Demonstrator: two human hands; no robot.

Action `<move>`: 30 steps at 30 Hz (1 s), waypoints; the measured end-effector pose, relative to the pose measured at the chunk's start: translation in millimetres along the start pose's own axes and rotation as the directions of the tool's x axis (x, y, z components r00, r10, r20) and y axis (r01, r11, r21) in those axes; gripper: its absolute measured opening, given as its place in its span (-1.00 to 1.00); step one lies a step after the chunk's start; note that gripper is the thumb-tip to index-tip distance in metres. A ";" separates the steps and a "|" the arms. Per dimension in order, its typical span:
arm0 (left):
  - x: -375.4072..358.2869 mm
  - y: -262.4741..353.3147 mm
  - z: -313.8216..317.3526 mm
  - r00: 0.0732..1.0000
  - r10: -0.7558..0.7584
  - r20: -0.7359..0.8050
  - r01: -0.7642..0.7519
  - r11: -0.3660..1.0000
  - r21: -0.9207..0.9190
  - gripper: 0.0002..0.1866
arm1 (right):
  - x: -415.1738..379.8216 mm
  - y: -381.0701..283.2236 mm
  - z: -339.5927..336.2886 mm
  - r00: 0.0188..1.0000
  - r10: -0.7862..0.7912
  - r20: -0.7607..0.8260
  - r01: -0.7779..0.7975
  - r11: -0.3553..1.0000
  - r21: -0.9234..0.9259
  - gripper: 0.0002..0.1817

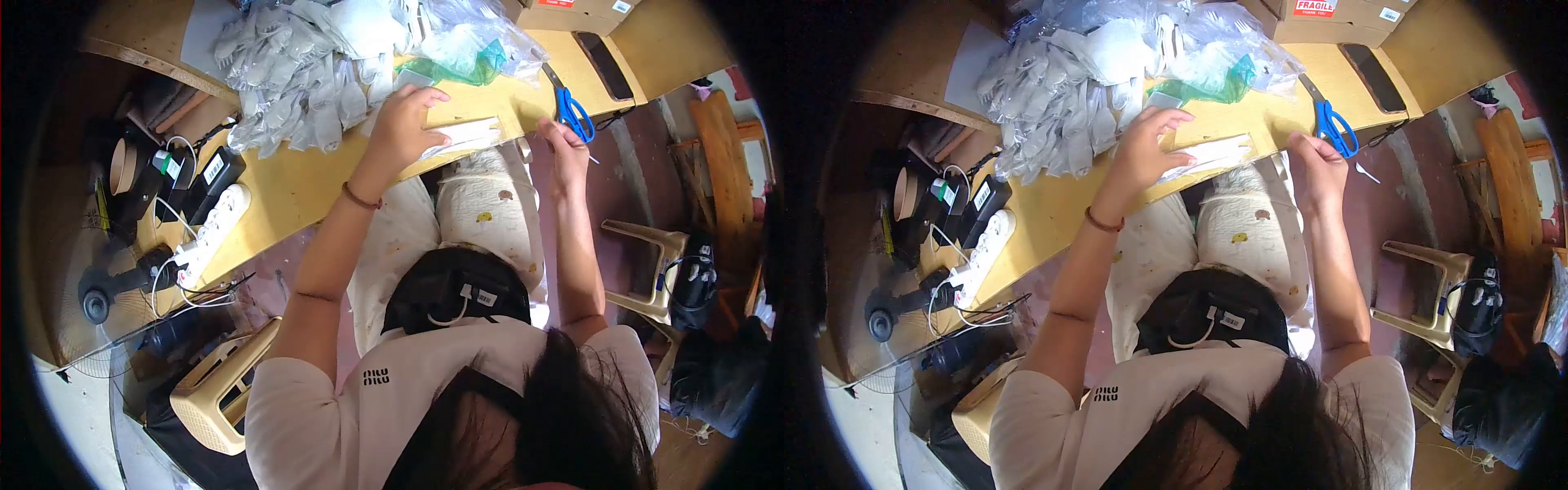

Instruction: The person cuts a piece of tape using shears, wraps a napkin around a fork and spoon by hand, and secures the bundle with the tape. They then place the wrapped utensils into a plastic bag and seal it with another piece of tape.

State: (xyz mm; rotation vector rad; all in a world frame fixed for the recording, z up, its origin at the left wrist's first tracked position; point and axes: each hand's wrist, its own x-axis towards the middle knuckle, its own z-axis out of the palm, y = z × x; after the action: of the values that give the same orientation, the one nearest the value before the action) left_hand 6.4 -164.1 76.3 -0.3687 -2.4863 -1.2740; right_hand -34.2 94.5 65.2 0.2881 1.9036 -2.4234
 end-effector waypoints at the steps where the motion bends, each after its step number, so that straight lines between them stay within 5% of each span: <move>1: -2.3 4.1 -1.2 0.999 -0.011 -0.031 0.012 0.998 0.063 -0.44 | 1.1 0.6 1.5 0.997 -0.061 0.038 0.060 0.998 0.010 -0.88; 4: -8.5 18.9 -3.8 0.993 -0.054 -0.104 0.072 0.982 0.175 -0.41 | -1.3 -1.8 20.9 0.973 -0.027 0.228 0.027 1.000 -0.001 -0.87; 8: -16.5 30.9 -0.7 0.974 -0.187 -0.127 0.206 0.965 0.165 -0.37 | -0.8 9.0 55.2 0.801 -0.048 0.597 -0.037 0.991 0.130 -0.89; 11: -24.4 27.6 4.3 0.967 -0.211 -0.145 0.232 0.962 0.147 -0.37 | -5.9 8.5 78.8 0.698 -0.013 0.716 -0.183 0.963 0.196 -0.89; 18: -31.8 13.1 11.7 0.960 -0.153 -0.233 0.175 0.981 0.079 -0.35 | 1.1 25.6 86.1 0.564 0.053 0.824 -0.367 0.910 0.192 -0.92; 24: -32.1 7.3 11.3 0.958 -0.011 -0.286 0.004 1.000 -0.026 -0.46 | 2.4 31.5 86.7 0.589 0.054 0.807 -0.295 0.943 0.152 -0.94; 27: -43.3 0.3 -2.0 0.924 -0.252 -0.289 0.177 0.948 -0.263 -0.66 | 4.1 28.6 85.0 0.575 0.029 0.818 -0.251 0.957 0.143 -0.94; 30: -52.8 1.5 -26.3 0.897 -0.400 -0.188 0.381 0.916 -0.127 -0.81 | 3.4 29.1 84.7 0.565 0.019 0.825 -0.210 0.970 0.122 -0.94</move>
State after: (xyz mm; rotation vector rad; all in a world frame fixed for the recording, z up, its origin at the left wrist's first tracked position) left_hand 59.6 -189.0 70.9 0.2559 -2.3987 -1.4856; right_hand -43.1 5.7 55.9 -0.6156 1.1475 -2.0585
